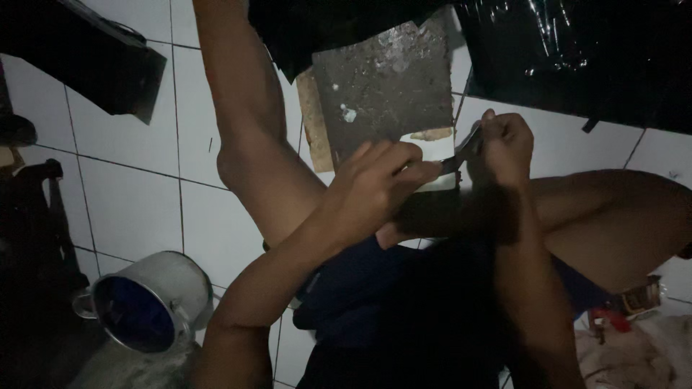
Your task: The person sits on the floor and uses a knife to cut a black sheet of material into thin strips on a wooden block. The cut strips are placed in a pile nearby.
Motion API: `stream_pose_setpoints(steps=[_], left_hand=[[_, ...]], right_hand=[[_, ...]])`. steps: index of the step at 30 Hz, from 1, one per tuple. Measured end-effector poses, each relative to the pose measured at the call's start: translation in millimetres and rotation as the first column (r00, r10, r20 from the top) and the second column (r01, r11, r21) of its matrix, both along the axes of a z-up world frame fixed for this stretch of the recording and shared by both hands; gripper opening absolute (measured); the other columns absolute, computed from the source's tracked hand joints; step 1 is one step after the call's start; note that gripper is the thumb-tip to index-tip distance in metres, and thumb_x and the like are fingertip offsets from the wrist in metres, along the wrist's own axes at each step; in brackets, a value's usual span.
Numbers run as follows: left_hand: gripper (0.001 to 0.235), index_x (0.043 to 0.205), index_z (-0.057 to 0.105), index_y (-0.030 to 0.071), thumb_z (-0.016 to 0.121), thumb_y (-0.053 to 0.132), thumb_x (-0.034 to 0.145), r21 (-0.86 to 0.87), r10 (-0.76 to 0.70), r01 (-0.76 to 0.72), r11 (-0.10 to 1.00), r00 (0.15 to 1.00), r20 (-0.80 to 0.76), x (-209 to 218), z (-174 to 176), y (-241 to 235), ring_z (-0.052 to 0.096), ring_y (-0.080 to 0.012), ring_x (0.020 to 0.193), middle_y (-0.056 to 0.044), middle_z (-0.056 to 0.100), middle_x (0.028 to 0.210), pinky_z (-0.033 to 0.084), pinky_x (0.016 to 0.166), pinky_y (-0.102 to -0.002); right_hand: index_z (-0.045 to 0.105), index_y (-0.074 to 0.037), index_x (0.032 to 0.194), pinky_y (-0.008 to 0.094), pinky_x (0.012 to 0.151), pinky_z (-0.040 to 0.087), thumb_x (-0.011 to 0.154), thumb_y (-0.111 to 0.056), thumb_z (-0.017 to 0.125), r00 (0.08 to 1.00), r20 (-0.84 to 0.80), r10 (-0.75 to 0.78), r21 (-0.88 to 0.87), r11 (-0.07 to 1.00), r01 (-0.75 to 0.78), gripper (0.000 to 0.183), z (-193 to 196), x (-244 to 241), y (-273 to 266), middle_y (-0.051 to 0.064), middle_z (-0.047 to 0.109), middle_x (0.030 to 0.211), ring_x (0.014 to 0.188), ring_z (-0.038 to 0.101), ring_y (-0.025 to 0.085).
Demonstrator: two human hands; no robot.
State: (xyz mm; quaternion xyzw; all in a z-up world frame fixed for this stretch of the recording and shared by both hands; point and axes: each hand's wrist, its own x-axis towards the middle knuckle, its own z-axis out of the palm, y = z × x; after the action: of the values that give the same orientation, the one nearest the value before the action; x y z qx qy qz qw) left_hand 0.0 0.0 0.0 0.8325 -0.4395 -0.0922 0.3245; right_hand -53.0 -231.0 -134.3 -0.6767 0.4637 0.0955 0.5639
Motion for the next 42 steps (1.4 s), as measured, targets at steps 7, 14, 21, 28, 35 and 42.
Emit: stream_pose_setpoints(steps=[7, 14, 21, 28, 35, 42], left_hand=[[0.025, 0.118, 0.074, 0.01, 0.074, 0.007, 0.093, -0.066, 0.005, -0.001, 0.998, 0.998, 0.057, 1.1, 1.6, -4.7, 0.062, -0.016, 0.092, -0.003, 0.065, 0.107, 0.045, 0.077, -0.034], [0.028, 0.122, 0.074, 0.012, 0.073, 0.011, 0.093, -0.038, -0.002, 0.005, 0.999, 0.997, 0.08, -1.9, 2.4, -10.5, 0.06, -0.0158, 0.09, -0.001, 0.064, 0.107, 0.042, 0.077, -0.034], [0.042, 0.134, 0.072, 0.025, 0.072, 0.015, 0.093, 0.102, 0.0, -0.024, 0.994, 0.972, 0.233, -8.4, 7.8, -12.2, 0.056, -0.016, 0.086, 0.0, 0.06, 0.104, 0.038, 0.075, -0.033], [0.037, 0.131, 0.072, 0.027, 0.076, 0.025, 0.094, -0.016, 0.025, -0.022, 1.0, 0.962, 0.271, -8.2, 5.0, -11.7, 0.057, -0.0176, 0.088, -0.003, 0.06, 0.105, 0.04, 0.072, -0.035], [0.033, 0.129, 0.07, 0.018, 0.07, 0.031, 0.098, -0.026, 0.018, -0.018, 0.999, 1.0, -0.004, -40.3, 11.8, -14.7, 0.066, -0.0181, 0.105, -0.006, 0.065, 0.119, 0.053, 0.086, -0.031], [0.057, 0.159, 0.038, -0.007, 0.044, 0.033, 0.119, -0.478, -0.545, -0.519, 0.708, 0.03, -0.838, -73.7, 43.3, -38.5, 0.066, -0.0249, 0.12, -0.024, 0.06, 0.136, 0.058, 0.105, -0.034]], right_hand=[[0.061, -0.003, 0.1, 0.032, 0.064, 0.051, 0.107, -0.026, 0.06, 0.998, 0.058, -0.004, -0.064, 0.998, 0.007, 0.024, -16.2, 4.9, -0.4, 0.007, 0.064, 0.082, 0.071, 0.059, 0.013], [0.06, -0.006, 0.097, 0.034, 0.064, 0.053, 0.103, -0.026, 0.057, 0.989, -0.076, -0.124, -0.081, 0.99, 0.117, 0.021, -15.4, 11.6, 5.8, 0.007, 0.062, 0.081, 0.071, 0.061, 0.015], [0.063, -0.003, 0.094, 0.04, 0.077, 0.053, 0.106, -0.028, 0.059, 0.999, -0.035, 0.023, -0.303, 0.953, -0.032, 0.028, -62.5, -7.2, -16.0, 0.011, 0.068, 0.086, 0.08, 0.065, 0.02], [0.069, -0.007, 0.109, 0.025, 0.068, 0.057, 0.108, -0.016, 0.069, 0.775, 0.51, -0.375, -0.014, 0.897, 0.443, 0.01, -53.4, -42.2, -85.9, 0.005, 0.068, 0.1, 0.083, 0.065, 0.012], [0.062, -0.006, 0.12, 0.026, 0.063, 0.053, 0.117, -0.035, 0.063, 0.949, 0.295, 0.11, -0.879, 0.421, 0.225, 0.029, 117.7, -149.5, -75.7, 0.008, 0.068, 0.1, 0.077, 0.067, 0.016], [0.062, -0.008, 0.121, 0.03, 0.064, 0.054, 0.106, -0.043, 0.063, 0.663, 0.255, 0.704, -0.721, 0.595, -0.355, 0.038, 152.8, -153.3, 29.6, 0.007, 0.071, 0.1, 0.078, 0.068, 0.018]])
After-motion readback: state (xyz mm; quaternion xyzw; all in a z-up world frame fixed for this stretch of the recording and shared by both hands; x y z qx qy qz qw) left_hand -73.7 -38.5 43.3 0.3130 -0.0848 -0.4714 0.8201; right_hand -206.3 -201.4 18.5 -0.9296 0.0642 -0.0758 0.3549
